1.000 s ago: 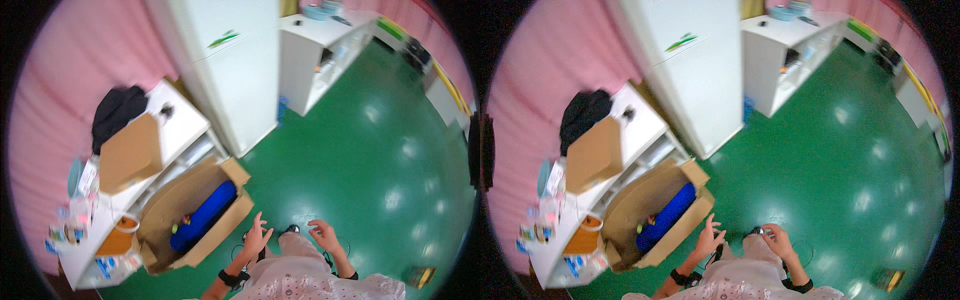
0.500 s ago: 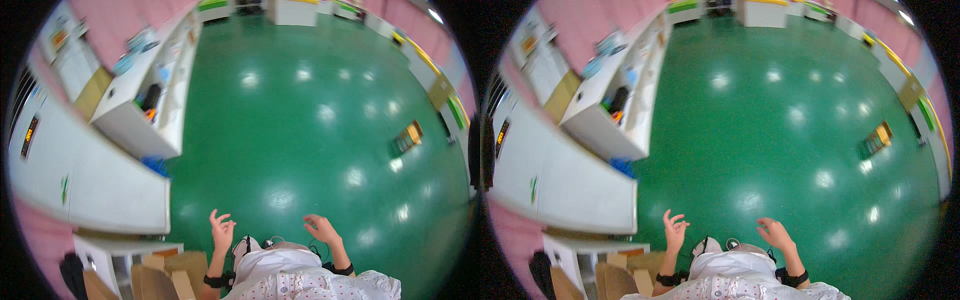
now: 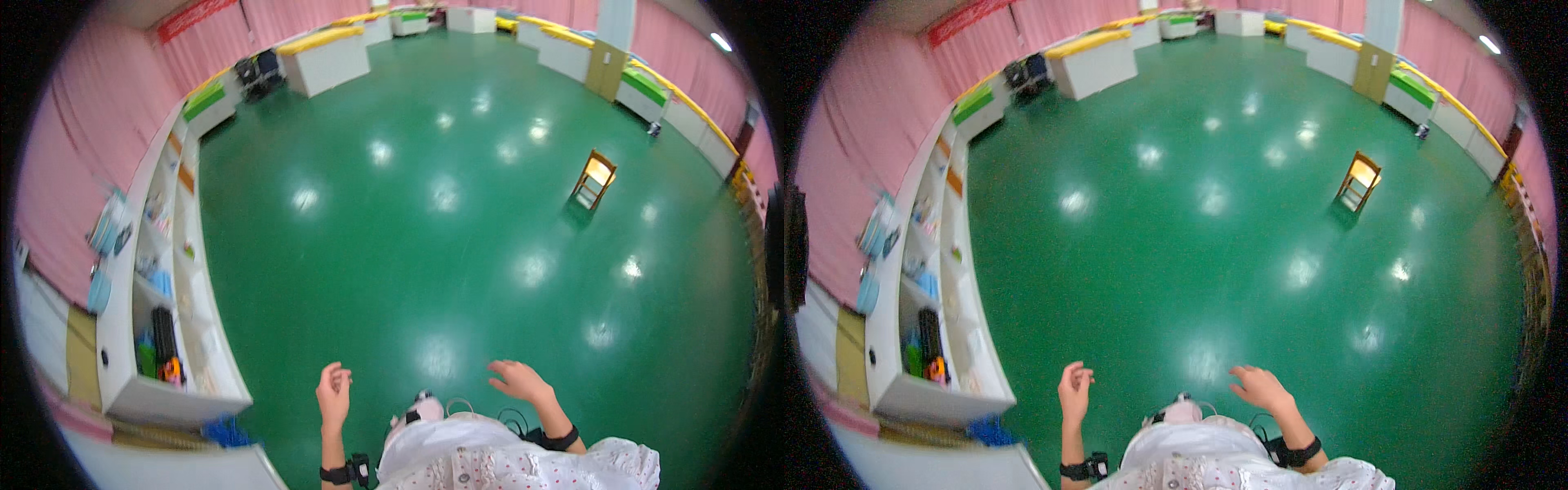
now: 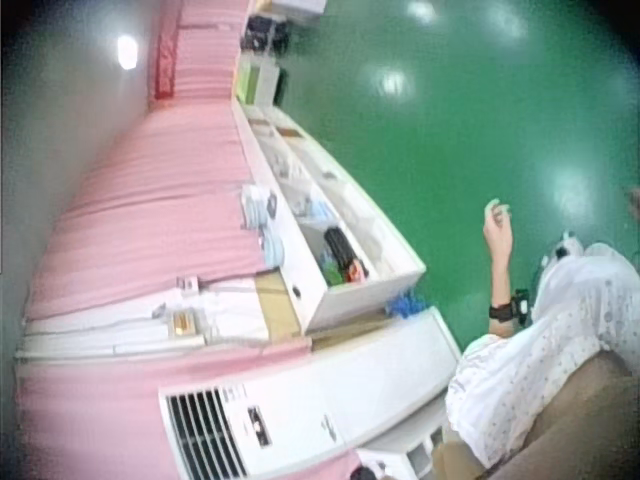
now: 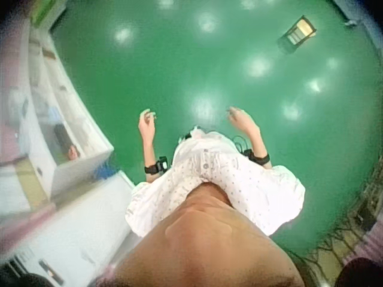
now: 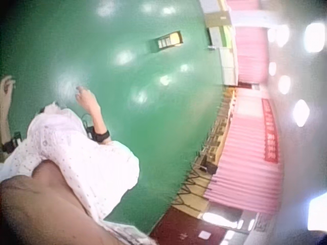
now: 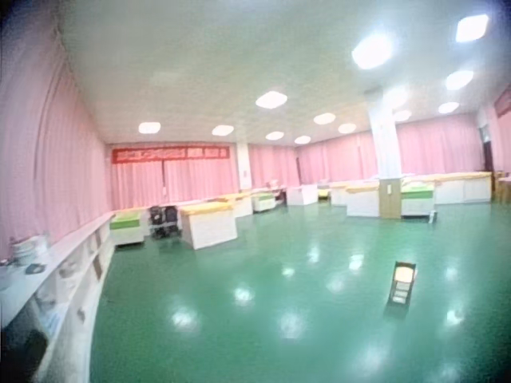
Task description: The person picks up a small object and places it in a box, washes a blue cloth in a basin of water, and then flattens the wet cloth to wipe the surfaces of multiple yellow tables.
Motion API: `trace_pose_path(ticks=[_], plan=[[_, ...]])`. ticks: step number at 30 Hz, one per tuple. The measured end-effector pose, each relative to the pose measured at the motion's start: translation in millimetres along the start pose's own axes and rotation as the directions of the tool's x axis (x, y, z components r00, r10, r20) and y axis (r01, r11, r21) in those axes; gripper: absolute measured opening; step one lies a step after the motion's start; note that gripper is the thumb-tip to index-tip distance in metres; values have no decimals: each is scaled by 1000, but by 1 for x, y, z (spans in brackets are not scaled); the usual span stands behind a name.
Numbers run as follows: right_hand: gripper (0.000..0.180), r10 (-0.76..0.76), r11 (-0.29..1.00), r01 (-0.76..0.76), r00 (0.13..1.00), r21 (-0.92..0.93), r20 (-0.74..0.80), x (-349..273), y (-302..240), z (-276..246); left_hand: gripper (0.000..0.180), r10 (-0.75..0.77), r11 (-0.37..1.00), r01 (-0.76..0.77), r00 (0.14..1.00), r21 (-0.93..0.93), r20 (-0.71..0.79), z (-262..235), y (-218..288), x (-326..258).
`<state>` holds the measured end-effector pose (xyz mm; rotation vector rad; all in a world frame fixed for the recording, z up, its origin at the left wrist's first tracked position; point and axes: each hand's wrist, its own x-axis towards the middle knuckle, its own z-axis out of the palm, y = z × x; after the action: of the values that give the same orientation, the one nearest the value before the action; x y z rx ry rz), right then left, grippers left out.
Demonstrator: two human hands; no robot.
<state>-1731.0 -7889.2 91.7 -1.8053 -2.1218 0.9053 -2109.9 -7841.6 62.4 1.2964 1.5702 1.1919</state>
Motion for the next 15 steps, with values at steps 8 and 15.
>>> trace_pose_path(ticks=[8, 15], plan=[[37, 399, 903, -379, 915, 204, -66, 105, 89, -48, 26, 117, 975, -205, 803, 86, 585, 179, 39, 202], [40, 396, 881, -366, 917, 300, -43, 284, 147, -141, 25, 102, 951, -276, 701, 137, 706, 280, 76, 378]])
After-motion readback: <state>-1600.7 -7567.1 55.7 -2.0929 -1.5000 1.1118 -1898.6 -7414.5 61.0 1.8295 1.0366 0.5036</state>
